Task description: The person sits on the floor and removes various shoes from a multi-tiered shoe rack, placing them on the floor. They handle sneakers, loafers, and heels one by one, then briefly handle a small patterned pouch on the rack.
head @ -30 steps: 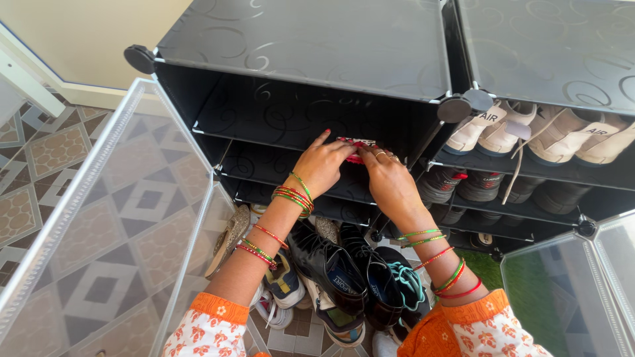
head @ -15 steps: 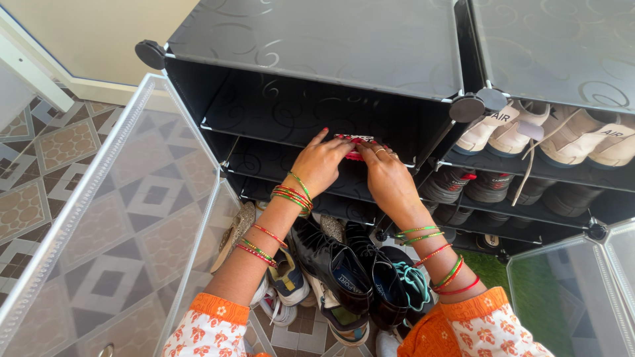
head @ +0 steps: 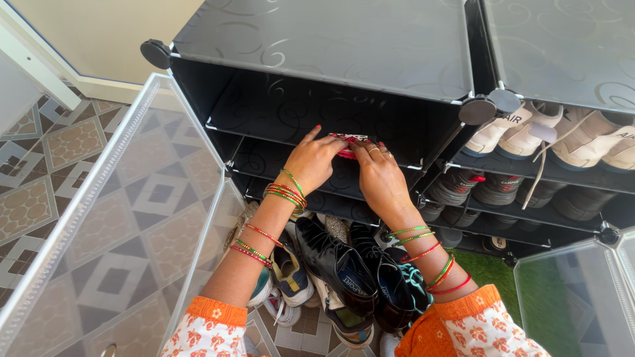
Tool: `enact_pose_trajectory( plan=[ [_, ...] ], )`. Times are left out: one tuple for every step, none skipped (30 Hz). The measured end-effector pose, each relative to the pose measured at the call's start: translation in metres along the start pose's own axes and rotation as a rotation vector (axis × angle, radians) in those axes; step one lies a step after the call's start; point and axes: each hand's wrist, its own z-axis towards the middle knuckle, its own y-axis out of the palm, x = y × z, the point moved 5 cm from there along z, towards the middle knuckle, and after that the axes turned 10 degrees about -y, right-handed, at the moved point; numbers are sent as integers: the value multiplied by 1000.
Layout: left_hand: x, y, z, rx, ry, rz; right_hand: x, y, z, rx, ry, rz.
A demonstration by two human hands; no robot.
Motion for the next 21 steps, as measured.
enact_pose_trajectory(
  plan=[
    [0, -1, -1, 17, 6, -2, -1, 1, 1, 6, 2, -21],
    [0, -3, -3, 35, 10, -4, -3, 3, 2, 13, 2, -41],
    [0, -5, -5, 54, 15, -5, -5, 4, 3, 19, 2, -61],
    [-1, -5, -6, 63, 15, -1, -5, 6, 5, 15, 13, -68],
    [-1, -6, -7, 72, 16, 2, -4, 7, 7, 10, 24, -75],
    [-1, -6, -7, 79, 17, 6, -3, 9, 7, 6, 36, -82],
    [-4, -5, -6, 54, 1, 14, -3, 10, 8, 4, 32, -77],
    [-8, -5, -4, 29, -13, 21, -3, 12, 8, 2, 28, -74],
    [-12, -5, -3, 4, -27, 28, -5, 13, 9, -1, 25, -71],
    [-14, -7, -4, 7, -32, 27, -7, 14, 10, 7, 26, -63],
    [-17, -9, -5, 9, -38, 27, -10, 16, 11, 15, 28, -55],
    [-20, -11, -7, 13, -45, 26, -12, 16, 12, 22, 27, -47],
    [-19, -13, -8, 46, -27, 26, -13, 17, 14, 34, 24, -49],
    [-19, -15, -10, 78, -12, 28, -14, 18, 17, 45, 20, -48],
    [-18, -17, -12, 111, 3, 29, -15, 19, 19, 56, 16, -47],
    [-20, -16, -12, 92, -14, 35, -15, 21, 20, 59, 17, -44],
    [-22, -15, -11, 74, -31, 41, -15, 22, 21, 62, 18, -40],
    [-24, -14, -10, 55, -46, 46, -15, 24, 21, 65, 22, -38],
    [-28, -13, -9, 39, -57, 48, -15, 26, 22, 56, 32, -26],
    [-32, -14, -8, 26, -69, 49, -15, 28, 23, 46, 41, -17],
    [-35, -15, -8, 12, -80, 49, -17, 29, 24, 36, 50, -8]
  ],
)
